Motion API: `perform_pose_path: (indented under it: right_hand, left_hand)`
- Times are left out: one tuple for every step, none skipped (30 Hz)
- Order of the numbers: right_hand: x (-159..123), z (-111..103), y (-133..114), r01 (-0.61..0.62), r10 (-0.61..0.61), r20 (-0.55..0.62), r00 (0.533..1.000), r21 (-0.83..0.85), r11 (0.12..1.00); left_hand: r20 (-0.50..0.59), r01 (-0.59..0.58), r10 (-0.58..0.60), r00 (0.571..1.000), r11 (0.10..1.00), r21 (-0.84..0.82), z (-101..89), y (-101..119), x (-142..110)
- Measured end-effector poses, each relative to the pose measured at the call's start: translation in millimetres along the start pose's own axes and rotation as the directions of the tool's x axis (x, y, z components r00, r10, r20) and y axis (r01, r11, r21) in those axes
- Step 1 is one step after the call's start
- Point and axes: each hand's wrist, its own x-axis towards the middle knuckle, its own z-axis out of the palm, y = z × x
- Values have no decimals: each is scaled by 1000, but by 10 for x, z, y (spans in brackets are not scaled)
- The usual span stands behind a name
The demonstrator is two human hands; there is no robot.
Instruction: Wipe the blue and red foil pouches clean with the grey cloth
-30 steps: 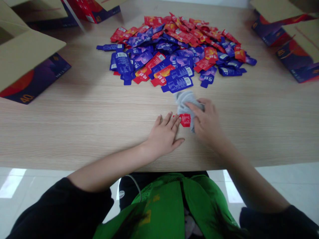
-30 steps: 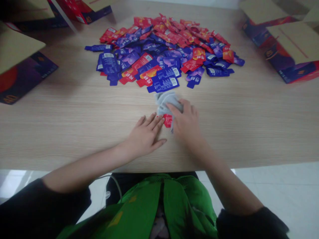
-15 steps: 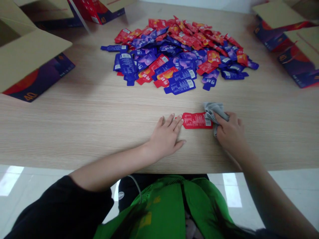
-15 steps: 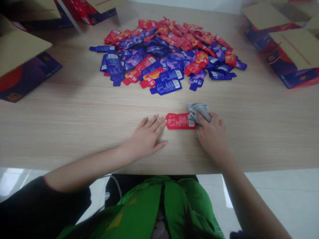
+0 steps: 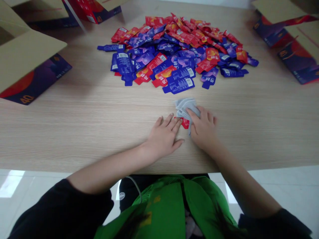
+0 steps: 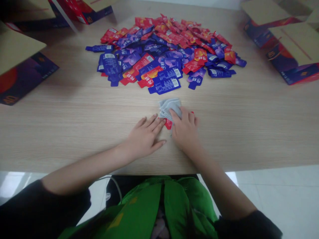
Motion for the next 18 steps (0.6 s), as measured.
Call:
perform_pose_path:
  right_hand:
    - [-34,0,89,-34,34,-16,999,-4,999]
    - [-66,-5,187,-74,74,-28,997,-13,997]
    - [-96,-13,292,-113,112,-34,993,-24,993]
    - [-118,-22,401,-146,144,-33,989,-35,989]
    - [-131,-32,512,-173,172,-28,985,-45,984]
    - [-131,-44,624,-197,197,-20,980,-49,979]
    - [-118,-59,733,-212,212,-2,977,-42,976]
    - [-92,-80,832,-215,215,17,976,-22,976]
    - [-56,-108,913,-208,207,31,978,6,978]
    - [-13,-143,966,-197,196,29,980,37,980]
    - [31,-182,982,-179,179,10,984,68,981]
    - [71,-222,956,-156,159,-24,987,99,983]
    - [102,-258,885,-127,136,-65,989,128,984]
    - [121,-283,773,-93,110,-102,989,158,983]
    - [127,-294,630,-51,75,-124,989,185,981]
    - [121,-288,467,-8,36,-133,990,208,978]
    - [105,-265,300,32,-6,-122,992,213,977]
    - [83,-227,145,59,-39,-102,994,194,979]
  left_hand:
    - [10,2,-2,1000,1000,4,-3,-5,2]
    - [21,4,-4,1000,1000,8,-5,-9,4]
    - [31,6,-6,1000,1000,10,-7,-11,5]
    - [37,7,-8,999,1000,12,-7,-13,6]
    - [39,8,-8,999,1000,14,-6,-13,7]
    - [37,8,-8,999,1000,14,-3,-13,7]
    - [33,7,-7,999,1000,14,2,-12,7]
    - [28,6,-7,1000,1000,14,8,-11,7]
    - [23,5,-6,1000,1000,13,14,-10,7]
    - [18,4,-4,1000,1000,13,19,-9,7]
    - [15,3,-3,1000,1000,13,23,-7,7]
    - [14,3,-3,1000,1000,13,24,-4,7]
    - [13,4,-4,1000,1000,14,22,-2,7]
    - [12,5,-5,1000,1000,15,18,1,6]
    - [8,6,-6,1000,1000,14,12,4,6]
    - [5,7,-7,1000,1000,13,4,6,5]
    - [4,8,-8,1000,1000,10,-5,8,4]
    - [5,9,-9,1000,1000,6,-13,9,4]
